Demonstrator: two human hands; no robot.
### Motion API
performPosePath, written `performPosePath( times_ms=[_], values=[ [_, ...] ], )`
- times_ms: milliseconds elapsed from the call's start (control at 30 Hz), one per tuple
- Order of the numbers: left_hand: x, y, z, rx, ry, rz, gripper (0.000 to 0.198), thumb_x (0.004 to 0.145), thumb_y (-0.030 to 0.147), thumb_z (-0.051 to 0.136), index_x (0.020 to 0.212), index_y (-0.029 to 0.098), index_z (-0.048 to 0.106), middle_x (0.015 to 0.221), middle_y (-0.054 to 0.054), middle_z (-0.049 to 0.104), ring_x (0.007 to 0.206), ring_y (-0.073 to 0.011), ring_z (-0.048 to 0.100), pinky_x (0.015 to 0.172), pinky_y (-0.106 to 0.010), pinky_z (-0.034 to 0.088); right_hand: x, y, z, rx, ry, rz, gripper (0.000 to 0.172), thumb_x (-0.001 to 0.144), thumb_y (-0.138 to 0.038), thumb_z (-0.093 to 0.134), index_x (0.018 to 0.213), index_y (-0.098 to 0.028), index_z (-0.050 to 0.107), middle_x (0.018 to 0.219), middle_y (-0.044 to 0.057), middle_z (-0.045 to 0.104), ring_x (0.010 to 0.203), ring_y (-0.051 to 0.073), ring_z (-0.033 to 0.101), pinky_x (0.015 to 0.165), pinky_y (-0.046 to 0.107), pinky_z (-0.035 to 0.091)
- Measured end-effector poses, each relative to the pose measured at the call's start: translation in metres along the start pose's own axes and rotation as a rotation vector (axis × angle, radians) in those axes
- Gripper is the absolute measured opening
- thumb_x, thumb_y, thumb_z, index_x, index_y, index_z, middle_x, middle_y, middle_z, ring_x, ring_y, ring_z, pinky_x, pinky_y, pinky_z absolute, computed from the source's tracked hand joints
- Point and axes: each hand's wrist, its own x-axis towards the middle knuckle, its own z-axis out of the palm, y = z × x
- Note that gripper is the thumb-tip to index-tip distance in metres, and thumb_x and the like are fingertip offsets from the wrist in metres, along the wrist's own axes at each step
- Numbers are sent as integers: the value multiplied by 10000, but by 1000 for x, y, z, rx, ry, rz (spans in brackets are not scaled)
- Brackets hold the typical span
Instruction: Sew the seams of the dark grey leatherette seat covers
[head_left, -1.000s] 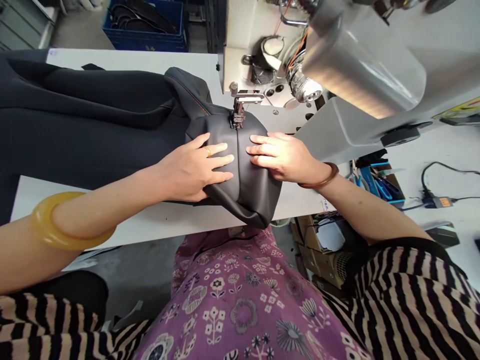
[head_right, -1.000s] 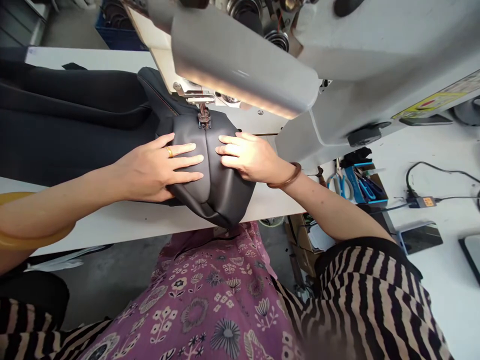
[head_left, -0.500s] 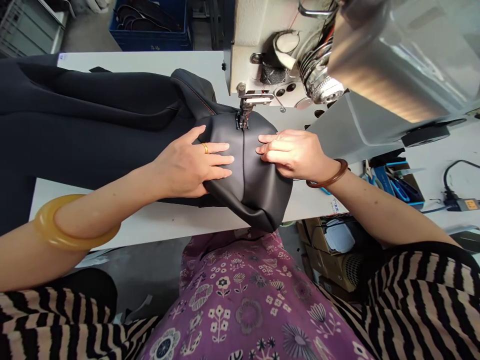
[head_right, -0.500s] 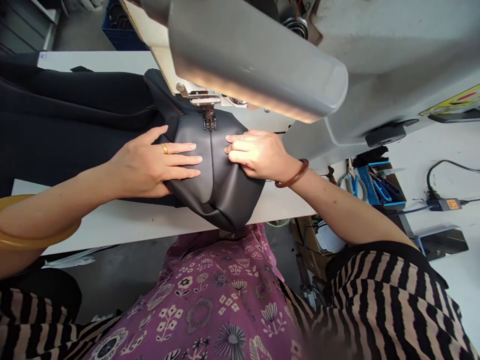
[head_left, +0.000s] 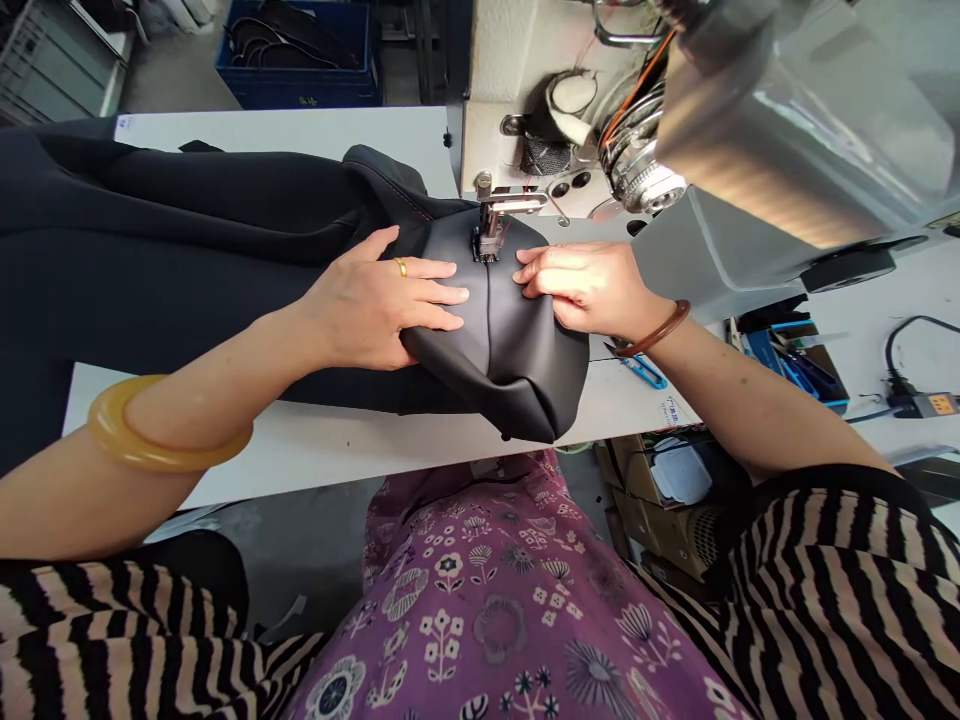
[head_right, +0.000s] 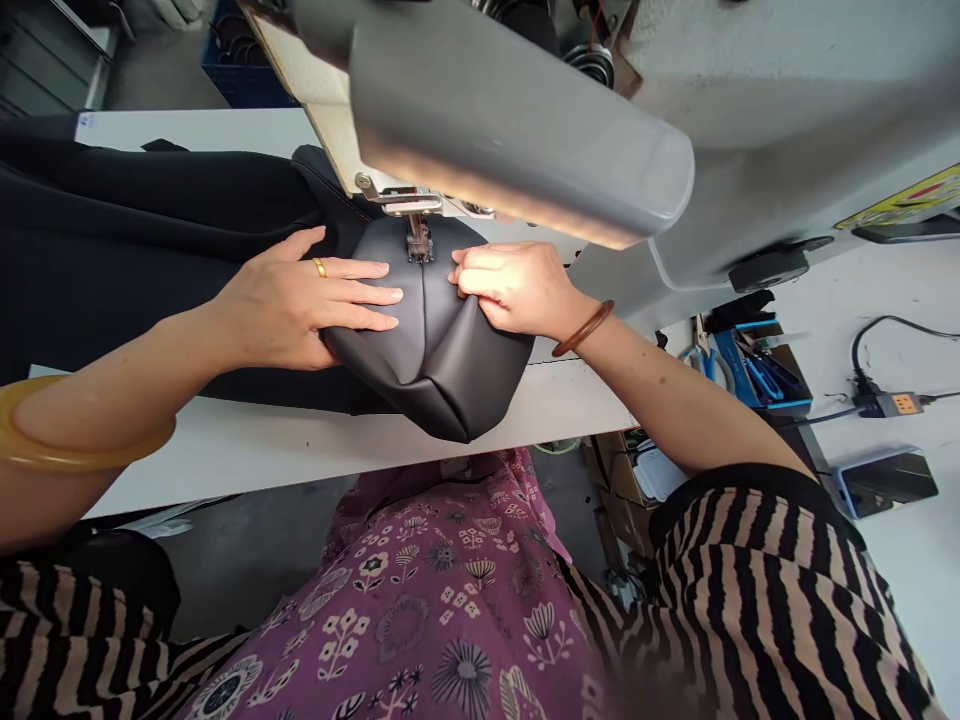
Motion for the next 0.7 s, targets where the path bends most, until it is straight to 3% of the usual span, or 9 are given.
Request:
performPosePath(
  times_ms=[233,467,533,600,700],
  values=[
    [6,-14,-1,-48,50,-57,262,784,300,634,1015,331,753,1199,24,736,1275,-283,600,1203,-621,262,11,10,1,81,5,49,351,794,-43,396,902,-196,693,1068,23,750,1160,203,678,816,322,557],
    [15,-32,-7,-49,69,-84,305,808,266,681,1110,262,723,1320,-10,680,1306,-268,574,1195,-657,250,21,23,5,120,17,88,392,842,-92,357,1048,-180,678,1061,46,722,1027,201,685,902,386,552],
    [17,-41,-8,-35,43,-104,454,811,252,716,1259,224,646,1432,-59,598,1344,-279,534,1177,-692,240,22,25,4,150,18,119,353,887,-145,363,1065,-186,666,1090,52,709,1022,208,671,931,416,539],
    [19,-53,0,-62,1,-141,675,826,260,733,1444,196,468,1536,-111,478,1409,-289,451,1160,-726,219,22,23,1,215,-13,153,351,903,-163,353,1086,-191,651,1105,59,700,1023,209,661,937,421,534],
    [20,-67,33,-184,-18,-274,763,917,281,643,1552,181,234,1637,-112,304,1479,-246,317,1183,-690,199,20,8,-7,291,-70,87,392,846,-106,344,1062,-215,653,1070,49,701,1030,187,640,952,383,519]
  ],
)
